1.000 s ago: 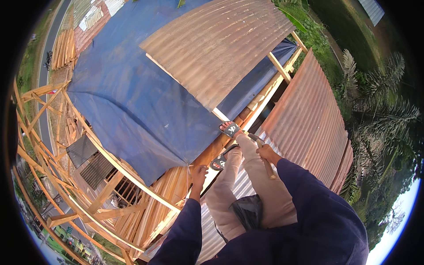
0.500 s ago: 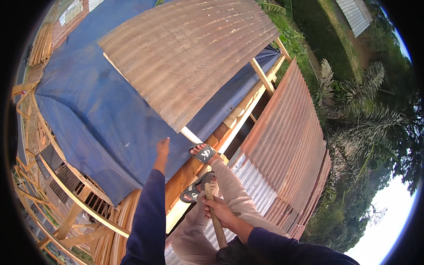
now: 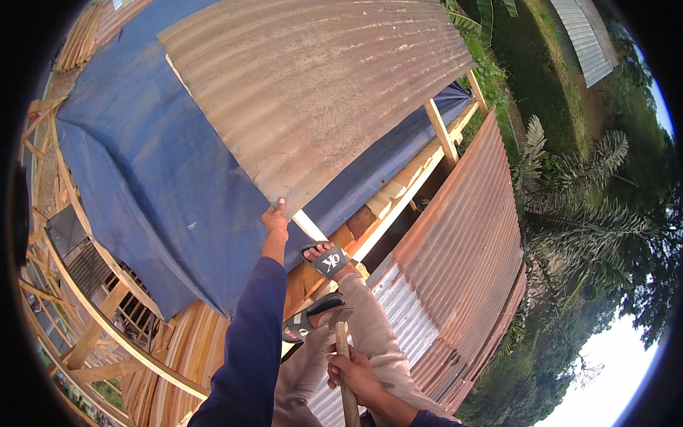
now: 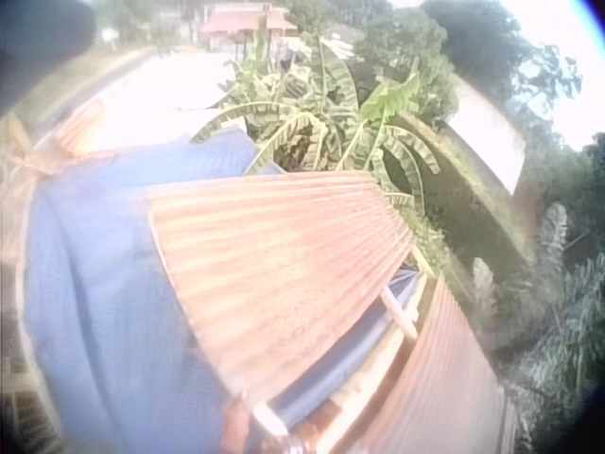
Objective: The person is on a roof, using a hammer to secure a rusty corrugated metal sheet onto a wooden frame. They position the sheet over a blue tarp and repeatedly hammer nails to fasten it in place.
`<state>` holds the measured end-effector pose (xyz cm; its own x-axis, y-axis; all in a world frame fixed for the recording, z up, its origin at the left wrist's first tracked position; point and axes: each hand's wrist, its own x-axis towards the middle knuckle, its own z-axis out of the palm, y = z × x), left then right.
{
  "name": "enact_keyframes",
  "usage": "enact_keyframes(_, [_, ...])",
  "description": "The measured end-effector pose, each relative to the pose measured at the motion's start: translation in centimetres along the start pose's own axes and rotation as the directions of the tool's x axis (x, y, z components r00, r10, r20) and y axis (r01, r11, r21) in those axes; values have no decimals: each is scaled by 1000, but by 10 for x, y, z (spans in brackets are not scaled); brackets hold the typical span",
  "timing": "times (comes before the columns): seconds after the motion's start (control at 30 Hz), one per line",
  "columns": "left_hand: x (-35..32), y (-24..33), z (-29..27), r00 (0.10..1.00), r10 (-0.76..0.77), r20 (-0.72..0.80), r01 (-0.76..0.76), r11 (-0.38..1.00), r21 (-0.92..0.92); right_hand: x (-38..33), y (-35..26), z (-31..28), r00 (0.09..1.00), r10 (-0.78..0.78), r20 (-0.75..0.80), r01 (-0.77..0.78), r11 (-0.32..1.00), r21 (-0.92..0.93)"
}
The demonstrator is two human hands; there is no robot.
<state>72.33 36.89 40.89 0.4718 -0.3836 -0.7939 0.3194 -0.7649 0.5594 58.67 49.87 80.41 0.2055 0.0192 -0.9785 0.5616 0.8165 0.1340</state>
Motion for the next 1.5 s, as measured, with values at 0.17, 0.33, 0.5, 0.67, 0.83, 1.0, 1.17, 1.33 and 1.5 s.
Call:
enact_keyframes(0.17, [10,-15,-10,999,-4,32,5,1000,-16,1,-1,1,999,40,14,-40,999,-22])
enact_keyframes(0.33, [13,-30,-10,999,-7,-48,1,994,-110,-1,-9,6,1000,-9,-28,7,997,-72])
enact_keyframes(0.5, [11,-13,-10,993,-120,-18,119,991,-58,-1,-16,6,1000,-2,-2,2,998,-66])
enact_keyframes(0.67, [24,-12,-17,979,-193,-70,195,980,23,-3,-10,0,999,17,-40,-24,984,-175])
enact_keyframes(0.83, [23,-3,-13,956,-262,-135,266,964,10,0,-11,-2,999,-6,-48,-2,988,-154])
enact_keyframes(1.0, [4,-21,-53,992,-45,-116,63,986,156,2,0,-13,998,-24,-61,6,962,-274])
enact_keyframes(1.17, [-71,-41,-136,997,-69,38,39,849,526,9,18,-23,998,-44,-43,24,922,-387])
enact_keyframes(1.33, [-164,-36,-235,987,-158,16,96,675,732,16,36,-46,999,44,-13,-44,852,-522])
enact_keyframes(1.5, [-242,-35,-308,997,-58,46,24,842,539,-3,40,-43,994,107,-7,-89,789,-608])
